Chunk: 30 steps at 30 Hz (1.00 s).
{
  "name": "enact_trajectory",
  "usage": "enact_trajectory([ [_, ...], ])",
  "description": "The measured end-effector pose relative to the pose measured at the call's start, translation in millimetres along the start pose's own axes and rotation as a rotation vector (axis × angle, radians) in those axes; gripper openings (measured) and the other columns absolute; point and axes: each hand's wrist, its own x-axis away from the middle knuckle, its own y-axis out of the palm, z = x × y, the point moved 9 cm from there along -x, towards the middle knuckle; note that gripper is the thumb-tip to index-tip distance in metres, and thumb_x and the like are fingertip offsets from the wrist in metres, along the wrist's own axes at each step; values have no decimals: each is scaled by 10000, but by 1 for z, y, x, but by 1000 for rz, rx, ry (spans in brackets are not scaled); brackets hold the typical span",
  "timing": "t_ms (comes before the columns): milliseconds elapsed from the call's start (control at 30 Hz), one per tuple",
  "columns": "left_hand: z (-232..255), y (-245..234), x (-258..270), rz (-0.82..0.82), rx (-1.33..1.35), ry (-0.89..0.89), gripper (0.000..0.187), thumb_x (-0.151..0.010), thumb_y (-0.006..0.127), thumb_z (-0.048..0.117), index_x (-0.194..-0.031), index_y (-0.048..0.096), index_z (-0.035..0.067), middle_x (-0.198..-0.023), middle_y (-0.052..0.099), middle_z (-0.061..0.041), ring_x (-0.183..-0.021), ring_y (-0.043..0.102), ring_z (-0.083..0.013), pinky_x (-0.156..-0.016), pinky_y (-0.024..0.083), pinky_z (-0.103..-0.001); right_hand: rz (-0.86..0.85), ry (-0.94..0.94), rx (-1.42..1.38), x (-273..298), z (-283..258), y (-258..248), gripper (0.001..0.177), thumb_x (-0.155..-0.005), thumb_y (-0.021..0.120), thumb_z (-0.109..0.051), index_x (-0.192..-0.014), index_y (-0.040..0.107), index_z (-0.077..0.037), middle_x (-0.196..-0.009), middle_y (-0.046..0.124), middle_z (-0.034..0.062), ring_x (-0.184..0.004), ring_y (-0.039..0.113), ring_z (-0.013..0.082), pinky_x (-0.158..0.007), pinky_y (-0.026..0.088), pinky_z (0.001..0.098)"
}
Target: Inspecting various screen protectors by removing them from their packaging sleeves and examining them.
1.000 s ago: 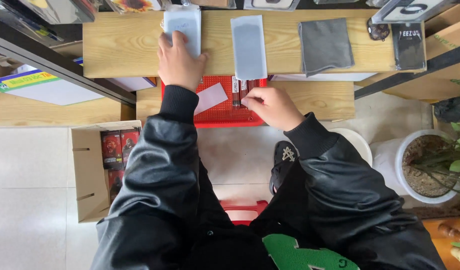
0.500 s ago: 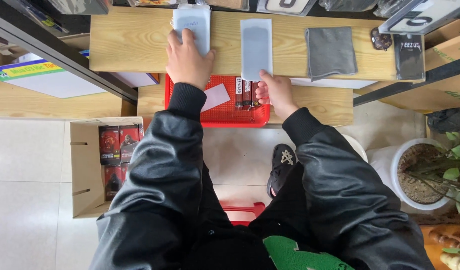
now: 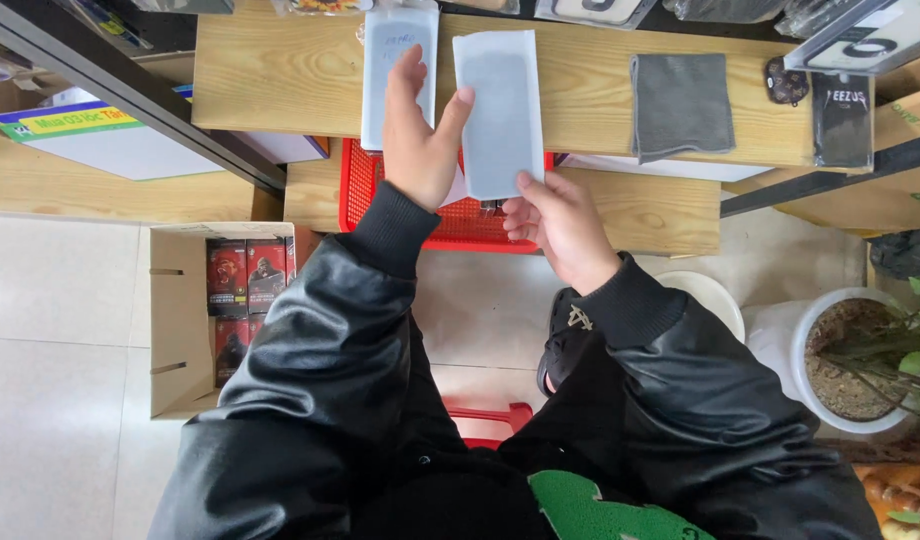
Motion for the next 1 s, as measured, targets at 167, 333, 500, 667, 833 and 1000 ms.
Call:
enact_trajectory([
  [167, -2, 31, 9, -222, 870, -436, 605, -856, 616, 434, -1283, 483, 27, -1098, 683, -168, -1004, 677, -269, -870, 548, -382, -164, 1, -14, 17, -6, 15, 148, -931, 636, -201, -921, 611, -55, -753, 677, 124, -611, 645, 216, -613, 565, 330],
  [333, 38, 52, 34, -615, 1302, -562, 710, -873, 550, 513, -1370, 466, 13, -1392, 546, -232, -1142, 634, -360, -845, 557, -502, -329, 14, 59, 21, -8, 28, 177, -936, 615, -163, -1003, 646, -2, -769, 663, 126, -715, 665, 191, -682, 611, 347],
  [500, 64, 68, 69, -937, 1385, -589, 821, -887, 543, 596, -1332, 487, -92, -1279, 590, -196, -1074, 646, -293, -958, 543, -458, -544, 50, 155, 37, -13, 51, 353, -877, 654, -136, -1191, 529, -33, -996, 600, 134, -697, 598, 265, -593, 580, 377],
  [667, 82, 61, 75, -899, 1136, -382, 873, -872, 391, 750, -1227, 588, -23, -1052, 675, -233, -978, 691, -327, -861, 563, -524, -717, -83, 212, 61, -40, 72, 126, -943, 630, -94, -840, 663, -27, -626, 659, 141, -591, 688, 223, -618, 619, 376],
  [833, 92, 58, 75, -892, 1070, -328, 901, -846, 369, 787, -1192, 593, -14, -1023, 673, -224, -951, 688, -337, -828, 570, -556, -771, -88, 258, 50, -23, 61, 171, -963, 605, -123, -822, 669, -50, -589, 645, 111, -572, 670, 195, -643, 618, 378],
  [1000, 88, 56, 75, -844, 1060, -372, 911, -842, 340, 790, -1181, 589, -18, -995, 685, -219, -939, 694, -330, -846, 562, -541, -778, -109, 225, 61, -43, 72, 131, -960, 595, -119, -883, 674, -48, -580, 648, 119, -602, 681, 204, -679, 629, 401],
])
